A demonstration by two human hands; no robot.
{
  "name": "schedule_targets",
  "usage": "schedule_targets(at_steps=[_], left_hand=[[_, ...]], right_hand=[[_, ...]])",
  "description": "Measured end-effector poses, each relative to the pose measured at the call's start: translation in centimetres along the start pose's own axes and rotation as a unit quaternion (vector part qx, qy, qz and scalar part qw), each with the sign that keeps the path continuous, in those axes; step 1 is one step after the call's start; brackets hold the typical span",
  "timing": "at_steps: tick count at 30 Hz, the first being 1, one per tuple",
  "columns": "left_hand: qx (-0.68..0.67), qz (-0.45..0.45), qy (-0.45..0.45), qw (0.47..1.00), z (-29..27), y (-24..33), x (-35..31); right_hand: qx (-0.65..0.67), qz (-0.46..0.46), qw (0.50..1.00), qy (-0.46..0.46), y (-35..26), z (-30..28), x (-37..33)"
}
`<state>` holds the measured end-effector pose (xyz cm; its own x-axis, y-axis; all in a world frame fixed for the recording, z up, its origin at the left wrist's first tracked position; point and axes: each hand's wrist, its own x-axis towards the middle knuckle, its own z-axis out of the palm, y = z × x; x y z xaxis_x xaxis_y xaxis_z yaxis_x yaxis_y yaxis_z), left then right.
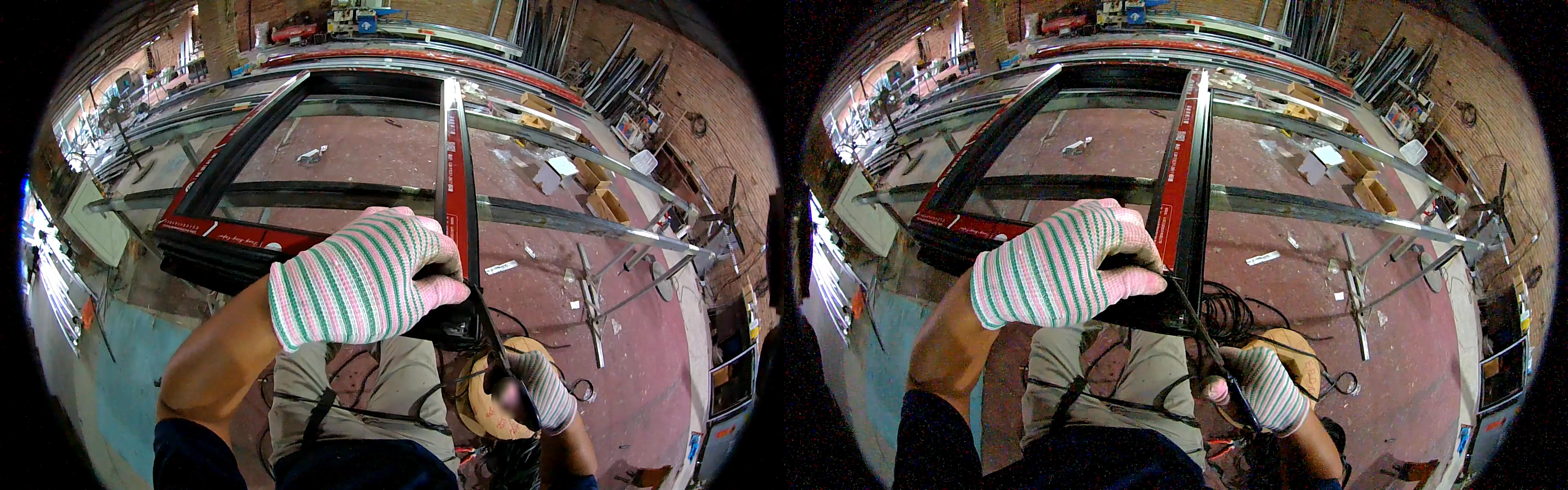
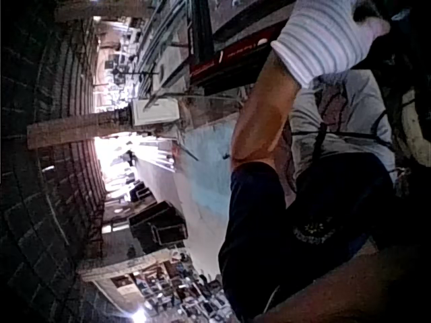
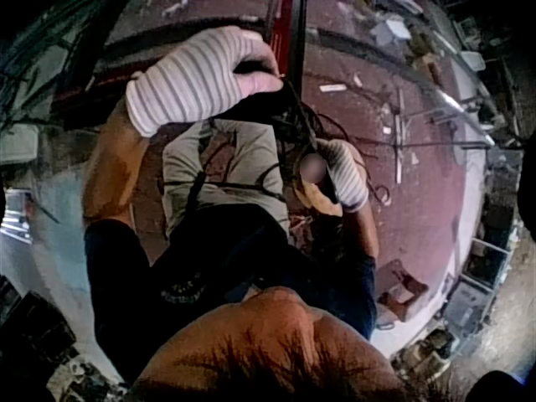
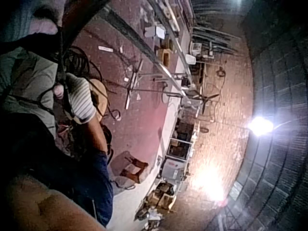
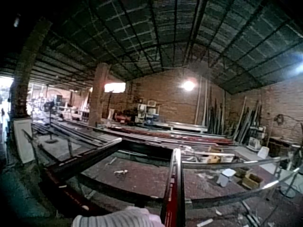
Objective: The person sits on the floor and uses shears to trim a black rubber seal along the edges of a red and black window frame. They repeatedly reposition the frame and cut the seal in sections, then remove the trimmed pieces.
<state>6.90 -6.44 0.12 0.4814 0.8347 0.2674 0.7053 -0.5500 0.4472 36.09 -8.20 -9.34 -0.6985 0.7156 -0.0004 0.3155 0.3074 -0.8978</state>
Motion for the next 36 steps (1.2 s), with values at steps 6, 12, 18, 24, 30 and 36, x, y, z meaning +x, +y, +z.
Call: schedule_targets(at_steps=[6, 12, 18, 24, 30, 36], left_hand=[[-0.015, -0.002, -0.026, 1.0, -0.6, 0.4, 0.3], [-0.028, -0.016, -0.044, 0.999, -0.5, 0.0, 0.2], [-0.027, 0.002, -0.035, 0.999, -0.6, 0.2, 0.5], [-0.023, -0.002, -0.036, 0.999, -0.5, 0.0, 0.5], [-0.029, 0.003, -0.032, 0.999, -0.4, -0.1, 0.4], [-0.012, 0.014, -0.02, 1.0, -0.3, 0.0, 0.3]], right_hand=[[0.004, 0.016, 1.0, -0.001, -0.7, -0.2, -0.3], [0.033, 0.116, 0.992, -0.019, -0.1, 0.2, -0.1], [0.019, 0.112, 0.993, -0.021, 0.5, -0.1, -0.5], [0.024, 0.059, 0.998, 0.008, -0.2, 0.1, -0.2], [-0.011, 0.074, 0.997, 0.008, -0.2, 0.3, -0.5], [0.071, 0.086, 0.994, 0.017, 0.4, 1.1, -1.1]])
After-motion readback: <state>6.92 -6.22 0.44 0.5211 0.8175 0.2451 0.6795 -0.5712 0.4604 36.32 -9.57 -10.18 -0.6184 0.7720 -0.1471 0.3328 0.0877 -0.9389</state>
